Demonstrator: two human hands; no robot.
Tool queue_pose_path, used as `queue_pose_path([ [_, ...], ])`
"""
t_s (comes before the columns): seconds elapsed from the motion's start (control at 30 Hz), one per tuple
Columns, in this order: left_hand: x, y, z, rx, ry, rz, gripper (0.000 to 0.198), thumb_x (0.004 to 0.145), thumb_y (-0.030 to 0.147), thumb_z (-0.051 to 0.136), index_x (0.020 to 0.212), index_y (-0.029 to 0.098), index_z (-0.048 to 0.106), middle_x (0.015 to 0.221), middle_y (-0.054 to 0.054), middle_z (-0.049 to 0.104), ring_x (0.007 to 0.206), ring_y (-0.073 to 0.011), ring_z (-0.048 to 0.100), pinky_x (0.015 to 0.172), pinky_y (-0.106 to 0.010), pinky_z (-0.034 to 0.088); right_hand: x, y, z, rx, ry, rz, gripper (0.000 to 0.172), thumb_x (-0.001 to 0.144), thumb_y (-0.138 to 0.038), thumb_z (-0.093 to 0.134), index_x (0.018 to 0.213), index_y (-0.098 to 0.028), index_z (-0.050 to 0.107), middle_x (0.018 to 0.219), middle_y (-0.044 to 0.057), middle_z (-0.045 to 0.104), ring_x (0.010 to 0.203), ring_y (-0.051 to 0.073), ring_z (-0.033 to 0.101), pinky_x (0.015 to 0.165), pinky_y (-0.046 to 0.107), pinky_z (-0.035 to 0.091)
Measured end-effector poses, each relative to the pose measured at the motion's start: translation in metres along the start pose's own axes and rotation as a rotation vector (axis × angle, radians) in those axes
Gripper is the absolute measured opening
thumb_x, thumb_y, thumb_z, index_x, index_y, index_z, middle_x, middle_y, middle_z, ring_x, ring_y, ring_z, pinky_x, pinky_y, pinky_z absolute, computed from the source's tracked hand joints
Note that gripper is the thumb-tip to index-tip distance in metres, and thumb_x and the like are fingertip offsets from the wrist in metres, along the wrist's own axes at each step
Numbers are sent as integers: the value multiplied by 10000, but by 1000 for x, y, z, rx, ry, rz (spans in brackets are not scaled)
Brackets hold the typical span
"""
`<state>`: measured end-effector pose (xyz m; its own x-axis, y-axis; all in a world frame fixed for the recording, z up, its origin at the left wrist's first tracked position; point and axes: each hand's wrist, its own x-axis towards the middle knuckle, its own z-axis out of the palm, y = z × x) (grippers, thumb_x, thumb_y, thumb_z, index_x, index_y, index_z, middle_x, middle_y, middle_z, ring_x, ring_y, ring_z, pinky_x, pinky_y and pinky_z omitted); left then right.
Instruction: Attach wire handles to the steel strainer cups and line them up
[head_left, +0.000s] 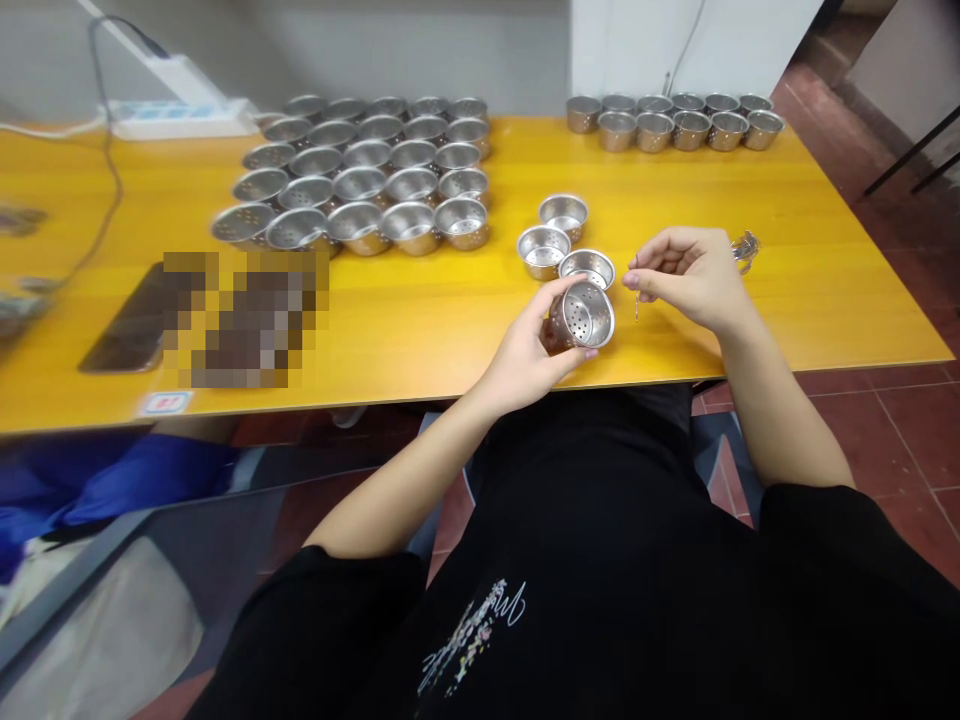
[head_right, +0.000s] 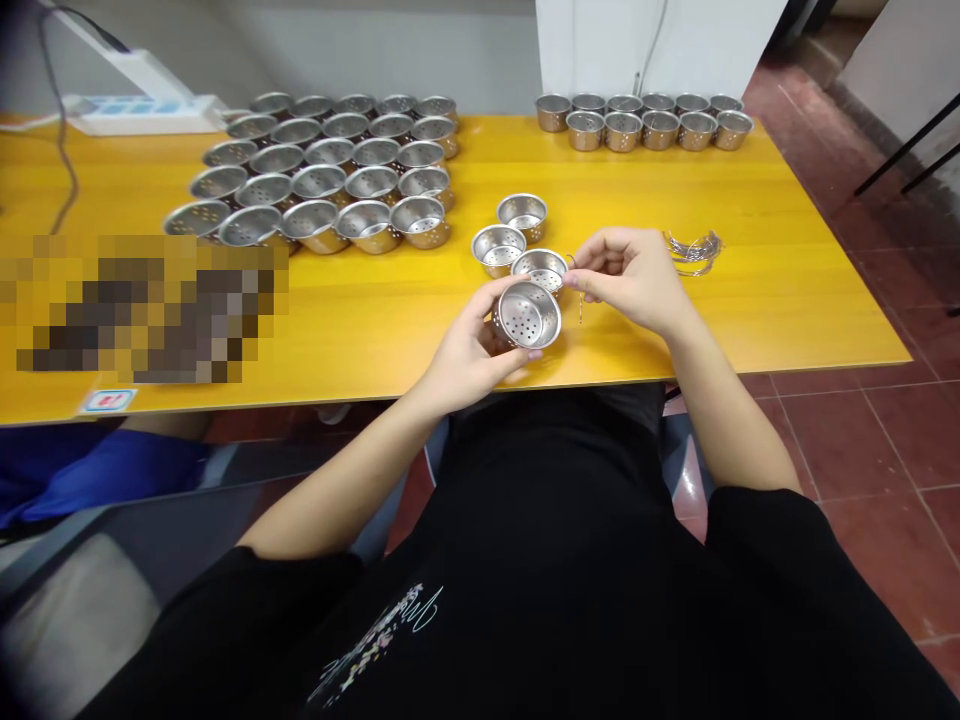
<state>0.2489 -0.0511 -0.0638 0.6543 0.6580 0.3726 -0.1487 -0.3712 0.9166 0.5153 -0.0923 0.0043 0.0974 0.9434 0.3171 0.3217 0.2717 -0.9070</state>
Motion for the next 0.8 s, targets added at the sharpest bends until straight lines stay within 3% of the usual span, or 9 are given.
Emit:
queue_pose_path([
  [0.1, 6, -2, -5, -7, -3, -29, 869, 892, 419, 974, 1642, 359, 539, 1727, -127, 634, 1474, -355, 742, 1235, -569, 665, 1, 0, -1, -3, 36, 18, 563, 750, -689, 1090, 877, -252, 759, 795, 36, 791, 721, 231, 787, 711, 428, 749],
  [0.2, 21, -5, -14, 26, -47, -28, 867, 853, 406, 998, 1606, 346, 572, 1694, -127, 664, 1489, -367, 735, 1284, -601, 634, 4, -1, -5, -16, -25, 57, 526, 789, -690, 1063, 891, -266, 769, 777, 35, 780, 732, 244, 791, 704, 431, 730],
  [0.37, 66, -20, -34, 71, -106, -38, 884, 812, 383, 995, 1596, 336, 589, 1647, -135, 694, 1442, -383, 773, 1216, -613, 674, 19, 3, -9, -67, -161, 91, 442, 820, -609, 1065, 894, -272, 789, 745, 24, 779, 691, 227, 762, 713, 425, 712],
  [0.53, 113, -44, -57, 136, -174, 40, 920, 741, 410, 1013, 1566, 280, 628, 1622, -157, 710, 1465, -389, 755, 1240, -597, 659, 61, 31, -7, -125, -275, 126, 335, 850, -437, 1059, 834, -255, 777, 761, 51, 813, 687, 235, 741, 712, 455, 718],
  [0.67, 142, -61, -79, 154, -207, 71, 1007, 657, 442, 1078, 1558, 247, 674, 1671, -179, 687, 1537, -413, 709, 1320, -605, 599, 93, 53, -3, -97, -218, 125, 413, 816, -440, 1090, 803, -250, 723, 745, 39, 788, 674, 210, 699, 731, 449, 715],
  [0.8, 153, -70, -92, 124, -204, 96, 1075, 630, 548, 1109, 1573, 258, 684, 1690, -177, 684, 1571, -427, 688, 1321, -599, 596, 106, 62, 2, -53, -73, 109, 496, 761, -543, 1108, 840, -281, 694, 738, 19, 759, 711, 220, 693, 747, 452, 724],
])
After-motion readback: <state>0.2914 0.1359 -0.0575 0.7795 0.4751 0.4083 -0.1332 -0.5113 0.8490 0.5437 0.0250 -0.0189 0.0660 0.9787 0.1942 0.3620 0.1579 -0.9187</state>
